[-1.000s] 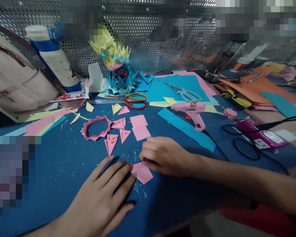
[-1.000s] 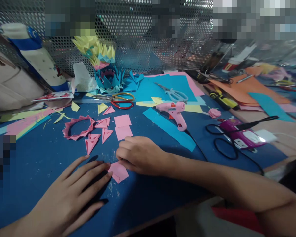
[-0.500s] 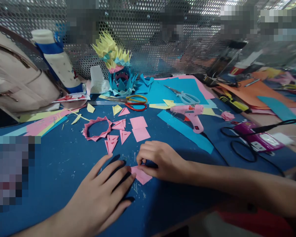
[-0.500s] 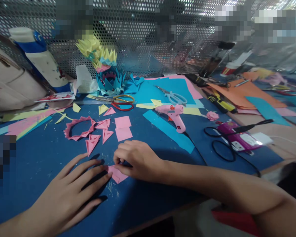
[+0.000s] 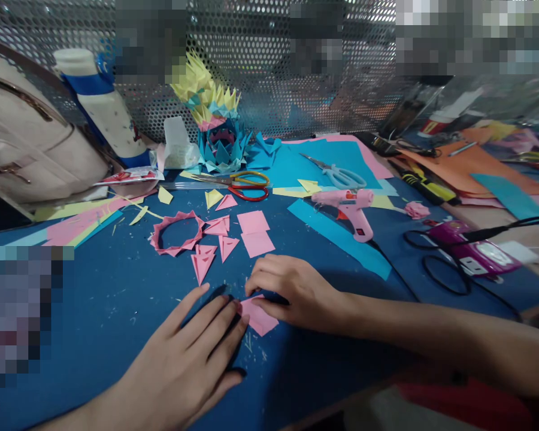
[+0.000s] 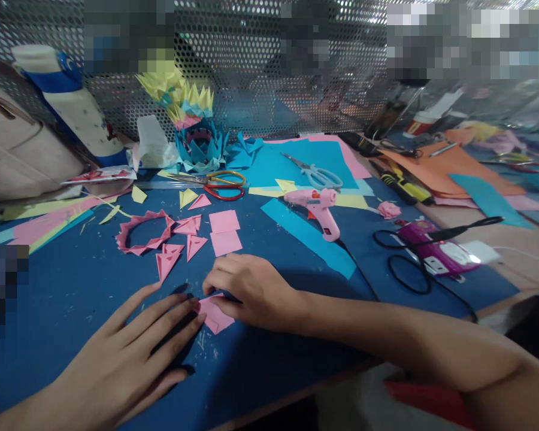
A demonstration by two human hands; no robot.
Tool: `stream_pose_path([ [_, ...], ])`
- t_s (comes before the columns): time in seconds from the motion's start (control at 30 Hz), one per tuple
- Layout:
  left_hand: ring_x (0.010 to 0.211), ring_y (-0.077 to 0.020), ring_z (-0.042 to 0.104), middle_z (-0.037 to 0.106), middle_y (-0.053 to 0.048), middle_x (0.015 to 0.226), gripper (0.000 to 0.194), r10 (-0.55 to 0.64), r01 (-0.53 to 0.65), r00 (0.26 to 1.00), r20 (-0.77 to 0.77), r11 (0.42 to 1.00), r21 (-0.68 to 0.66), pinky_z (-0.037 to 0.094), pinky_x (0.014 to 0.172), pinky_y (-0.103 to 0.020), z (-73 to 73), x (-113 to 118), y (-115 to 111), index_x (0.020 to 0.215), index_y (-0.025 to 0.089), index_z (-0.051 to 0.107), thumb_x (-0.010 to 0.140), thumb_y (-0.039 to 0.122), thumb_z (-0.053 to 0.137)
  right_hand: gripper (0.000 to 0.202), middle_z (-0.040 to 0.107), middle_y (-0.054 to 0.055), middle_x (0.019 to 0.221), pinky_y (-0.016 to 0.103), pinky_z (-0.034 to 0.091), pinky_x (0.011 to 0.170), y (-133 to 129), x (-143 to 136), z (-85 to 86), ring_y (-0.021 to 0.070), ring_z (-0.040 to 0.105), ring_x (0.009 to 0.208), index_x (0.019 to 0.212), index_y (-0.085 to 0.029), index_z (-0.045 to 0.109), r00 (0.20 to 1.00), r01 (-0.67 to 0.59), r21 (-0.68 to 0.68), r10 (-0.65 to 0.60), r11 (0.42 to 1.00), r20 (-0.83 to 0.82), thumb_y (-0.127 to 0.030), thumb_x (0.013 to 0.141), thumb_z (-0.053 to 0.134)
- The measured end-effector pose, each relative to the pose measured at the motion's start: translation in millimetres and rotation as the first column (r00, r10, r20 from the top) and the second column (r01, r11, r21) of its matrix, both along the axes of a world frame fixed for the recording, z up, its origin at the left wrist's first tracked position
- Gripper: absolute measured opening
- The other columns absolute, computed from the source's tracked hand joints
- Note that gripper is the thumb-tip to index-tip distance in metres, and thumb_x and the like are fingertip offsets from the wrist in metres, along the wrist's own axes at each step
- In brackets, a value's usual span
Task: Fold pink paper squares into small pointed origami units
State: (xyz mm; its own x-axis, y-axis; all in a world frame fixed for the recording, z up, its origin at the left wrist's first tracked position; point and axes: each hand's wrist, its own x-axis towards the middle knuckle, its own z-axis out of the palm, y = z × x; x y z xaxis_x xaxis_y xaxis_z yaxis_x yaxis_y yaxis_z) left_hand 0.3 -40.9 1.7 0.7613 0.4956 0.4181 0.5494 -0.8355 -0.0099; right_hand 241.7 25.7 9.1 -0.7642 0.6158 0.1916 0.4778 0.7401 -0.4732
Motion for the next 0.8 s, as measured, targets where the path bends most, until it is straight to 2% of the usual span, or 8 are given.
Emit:
stream_pose_path([
  [0.13, 0.117, -0.0247, 0.059, 0.069, -0.007, 0.123, 0.043, -0.006, 0.005, 1.0, -0.012, 1.0, -0.017, 0.008, 0.125, -0.045, -0.1, -1.9, 0.6, 0.123, 0.016, 0.068, 0.1, 0.048, 0.051, 0.009, 0.068, 0.001, 0.098, 0.026, 0.041, 0.073, 0.5, 2.2, -0.4, 0.0136, 0.06, 0.085, 0.099, -0.021, 0.067, 0.999, -0.041, 0.052, 0.042, 0.998, -0.011, -0.025, 0.096, 0.06],
  [0.2, 0.117, -0.025, 0.059, 0.07, -0.008, 0.123, 0.044, -0.008, 0.008, 1.0, -0.011, 1.0, -0.015, 0.009, 0.125, -0.045, -0.4, -2.2, 0.6, 0.124, 0.015, 0.068, 0.1, 0.048, 0.052, 0.014, 0.068, 0.001, 0.096, 0.027, 0.041, 0.073, 0.0, 3.8, -0.6, 0.0132, 0.06, 0.085, 0.098, -0.019, 0.067, 0.998, -0.064, 0.12, 0.066, 0.991, -0.016, -0.026, 0.099, 0.056],
  [0.33, 0.117, -0.025, 0.06, 0.07, -0.008, 0.122, 0.044, -0.009, 0.009, 1.0, -0.003, 1.0, -0.019, 0.01, 0.125, -0.045, -1.1, -1.6, 0.4, 0.124, 0.015, 0.068, 0.1, 0.048, 0.051, 0.021, 0.068, 0.002, 0.097, 0.032, 0.041, 0.076, -0.4, 7.3, 0.4, 0.0151, 0.058, 0.085, 0.1, -0.018, 0.066, 0.989, -0.147, 0.299, 0.148, 0.943, 0.019, -0.026, 0.103, 0.047],
  [0.43, 0.115, -0.0242, 0.06, 0.071, -0.008, 0.12, 0.044, -0.018, 0.018, 1.0, 0.0, 1.0, -0.018, 0.011, 0.125, -0.044, -0.2, -1.5, 1.0, 0.123, 0.015, 0.068, 0.101, 0.048, 0.051, 0.023, 0.068, 0.002, 0.1, 0.033, 0.041, 0.075, -0.3, 8.9, 1.0, 0.015, 0.055, 0.083, 0.104, -0.018, 0.065, 0.986, -0.162, 0.366, 0.163, 0.916, 0.031, -0.025, 0.104, 0.044],
  [0.63, 0.113, -0.0235, 0.062, 0.072, -0.008, 0.116, 0.046, -0.027, 0.026, 0.999, -0.037, 1.0, -0.009, 0.01, 0.125, -0.043, 3.3, -1.7, 1.9, 0.124, 0.013, 0.067, 0.1, 0.05, 0.051, 0.024, 0.066, 0.001, 0.102, 0.032, 0.041, 0.074, -0.4, 9.9, 1.6, 0.0144, 0.054, 0.084, 0.103, -0.02, 0.065, 0.986, -0.169, 0.396, 0.155, 0.902, 0.068, -0.024, 0.105, 0.042],
  [0.8, 0.114, -0.0261, 0.061, 0.07, -0.011, 0.117, 0.048, 0.021, -0.021, 0.998, -0.054, 1.0, 0.004, 0.012, 0.124, -0.046, 0.9, -1.1, -3.7, 0.125, 0.014, 0.067, 0.1, 0.051, 0.05, 0.026, 0.067, 0.002, 0.1, 0.03, 0.041, 0.074, 0.8, 9.2, 5.9, 0.0139, 0.054, 0.083, 0.102, -0.019, 0.065, 0.981, -0.191, 0.351, 0.167, 0.917, 0.097, -0.023, 0.106, 0.04],
])
